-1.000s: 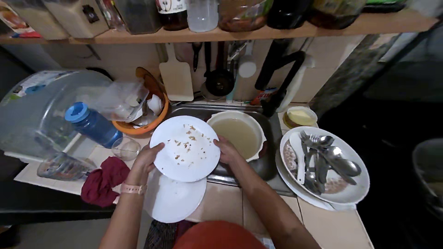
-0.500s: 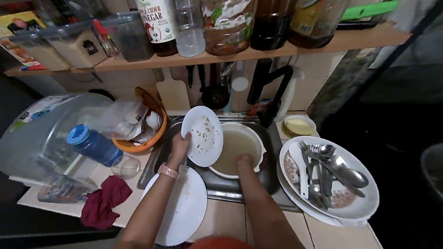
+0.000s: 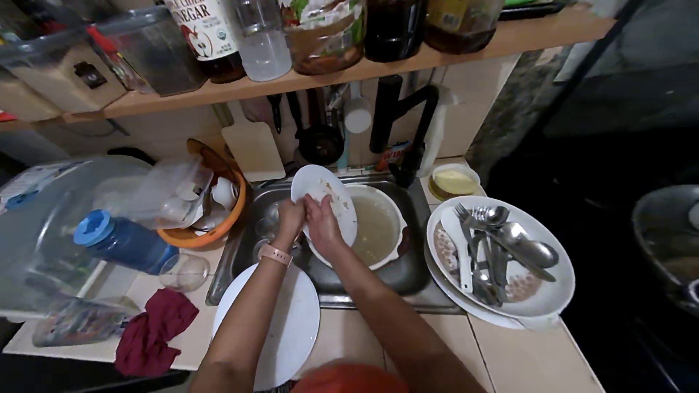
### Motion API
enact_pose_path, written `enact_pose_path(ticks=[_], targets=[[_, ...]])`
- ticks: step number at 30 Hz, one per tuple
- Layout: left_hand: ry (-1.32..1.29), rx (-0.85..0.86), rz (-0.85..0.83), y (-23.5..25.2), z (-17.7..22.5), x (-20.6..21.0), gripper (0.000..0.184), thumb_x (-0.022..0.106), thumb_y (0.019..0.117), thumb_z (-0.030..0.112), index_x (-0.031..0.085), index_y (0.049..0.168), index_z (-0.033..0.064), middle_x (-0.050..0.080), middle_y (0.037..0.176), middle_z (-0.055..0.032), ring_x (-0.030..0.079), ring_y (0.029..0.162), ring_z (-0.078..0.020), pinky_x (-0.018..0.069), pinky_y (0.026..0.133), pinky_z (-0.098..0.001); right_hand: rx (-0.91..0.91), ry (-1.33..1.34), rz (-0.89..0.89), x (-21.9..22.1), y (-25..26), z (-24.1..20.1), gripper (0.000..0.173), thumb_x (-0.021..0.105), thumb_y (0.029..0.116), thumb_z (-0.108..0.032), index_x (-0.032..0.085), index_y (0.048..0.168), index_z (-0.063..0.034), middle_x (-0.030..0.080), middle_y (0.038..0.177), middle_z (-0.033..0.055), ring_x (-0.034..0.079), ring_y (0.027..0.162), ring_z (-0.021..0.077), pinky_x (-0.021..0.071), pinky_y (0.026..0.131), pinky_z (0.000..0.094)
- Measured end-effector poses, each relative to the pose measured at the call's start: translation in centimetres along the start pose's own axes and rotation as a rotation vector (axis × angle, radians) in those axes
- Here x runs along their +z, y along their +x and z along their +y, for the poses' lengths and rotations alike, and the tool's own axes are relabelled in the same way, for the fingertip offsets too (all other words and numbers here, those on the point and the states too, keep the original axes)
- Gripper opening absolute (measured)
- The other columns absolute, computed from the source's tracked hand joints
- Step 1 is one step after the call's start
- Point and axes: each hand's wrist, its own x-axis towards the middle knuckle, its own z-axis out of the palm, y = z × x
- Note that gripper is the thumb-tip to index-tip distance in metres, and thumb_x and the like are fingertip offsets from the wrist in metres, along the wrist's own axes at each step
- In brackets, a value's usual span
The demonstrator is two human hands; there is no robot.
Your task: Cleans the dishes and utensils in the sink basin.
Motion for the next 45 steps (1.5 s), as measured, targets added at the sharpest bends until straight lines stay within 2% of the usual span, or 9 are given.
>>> enact_pose_path(ticks=[9,13,16,19,23,30,34,38,45], targets=[[0.011,-0.036,-0.009,0.1,0.3,-2.6,0.035,0.055,0.107,0.025,0.061,0.126,-0.0041,0.066,0.114,-0.0257,0.065,0.1,-0.0338,0.0515,0.09,-0.0529,0.17,-0.988,0.011,-10.6,0.6,5.7,0.063,0.026,0.1134,-0.032,0.016,0.16,0.0089,0.008,0.168,0.03,0.006,0.158,0.0427,0.0065,0.128,0.0558],[-0.05,-0.036,0.006,0.2,0.0,-3.2,0.03,0.056,0.1057,0.018,0.061,0.125,-0.0048,0.066,0.11,-0.0233,0.065,0.095,-0.0287,0.0531,0.087,-0.0475,0.322,-0.759,0.362,-13.2,0.8,3.9,0.048,0.039,0.1127,-0.02,0.038,0.151,0.0105,0.04,0.155,0.0317,0.04,0.146,0.0396,0.0317,0.121,0.0481],[-0.027,-0.043,0.012,0.4,-0.1,-3.5,0.03,0.056,0.1056,0.019,0.061,0.124,-0.0041,0.066,0.109,-0.0228,0.064,0.093,-0.0288,0.0529,0.085,-0.0476,0.488,-0.698,0.648,-13.8,-0.6,3.9,0.04,0.038,0.1111,-0.01,0.046,0.143,0.0132,0.042,0.153,0.0312,0.041,0.145,0.0395,0.033,0.119,0.0485],[0.01,-0.045,0.007,0.6,-0.2,-3.6,0.03,0.055,0.1056,0.019,0.061,0.124,-0.0046,0.066,0.112,-0.0246,0.065,0.098,-0.0319,0.0524,0.088,-0.0504,0.279,0.011,0.87,-13.9,-0.7,4.3,0.039,0.029,0.1133,-0.013,0.044,0.142,0.0101,0.052,0.141,0.0235,0.055,0.126,0.0272,0.0466,0.105,0.0381],[0.039,-0.062,-0.024,0.9,-0.2,-3.3,0.031,0.057,0.1037,0.017,0.061,0.126,-0.0049,0.066,0.113,-0.0251,0.065,0.1,-0.0324,0.0521,0.089,-0.0504,0.145,0.636,0.604,-11.2,1.6,2.2,0.042,0.02,0.1109,-0.027,0.048,0.12,0.0026,0.06,0.101,0.0164,0.063,0.087,0.0244,0.055,0.08,0.037],[0.065,-0.096,-0.133,-0.6,1.4,-1.8,0.032,0.056,0.1048,0.018,0.058,0.123,-0.008,0.064,0.105,-0.0216,0.061,0.087,-0.0256,0.0521,0.081,-0.0435,0.089,0.275,0.066,-1.3,2.2,-0.4,0.088,-0.011,0.1047,-0.055,0.031,0.154,0.0043,0.042,0.156,0.0213,0.046,0.139,0.0267,0.0381,0.113,0.0409],[0.035,-0.093,-0.146,-1.6,1.8,-2.4,0.032,0.059,0.1026,0.014,0.057,0.126,-0.0071,0.065,0.107,-0.022,0.063,0.089,-0.0257,0.0536,0.081,-0.0433,0.025,-0.319,-0.003,-2.4,1.9,0.2,0.07,0.003,0.1105,-0.047,0.018,0.164,-0.0037,0.016,0.171,0.0145,0.015,0.158,0.0284,0.0125,0.128,0.0501],[0.04,-0.079,-0.136,-2.3,2.4,-3.8,0.032,0.056,0.1047,0.016,0.057,0.129,-0.0044,0.065,0.11,-0.0223,0.064,0.091,-0.0266,0.0541,0.083,-0.0439,0.13,-0.707,0.219,-7.0,2.9,3.3,0.06,0.025,0.1141,-0.037,0.024,0.161,0.0016,0.015,0.169,0.0246,0.013,0.157,0.0403,0.0084,0.126,0.0598],[0.104,-0.014,-0.07,-1.5,1.8,-5.1,0.029,0.055,0.1054,0.017,0.06,0.124,-0.0039,0.065,0.107,-0.0218,0.063,0.089,-0.027,0.0524,0.081,-0.0463,0.331,-0.562,0.6,-12.4,0.9,4.0,0.049,0.03,0.1146,-0.024,0.048,0.143,0.0108,0.049,0.147,0.0323,0.047,0.14,0.0402,0.0348,0.117,0.0495]])
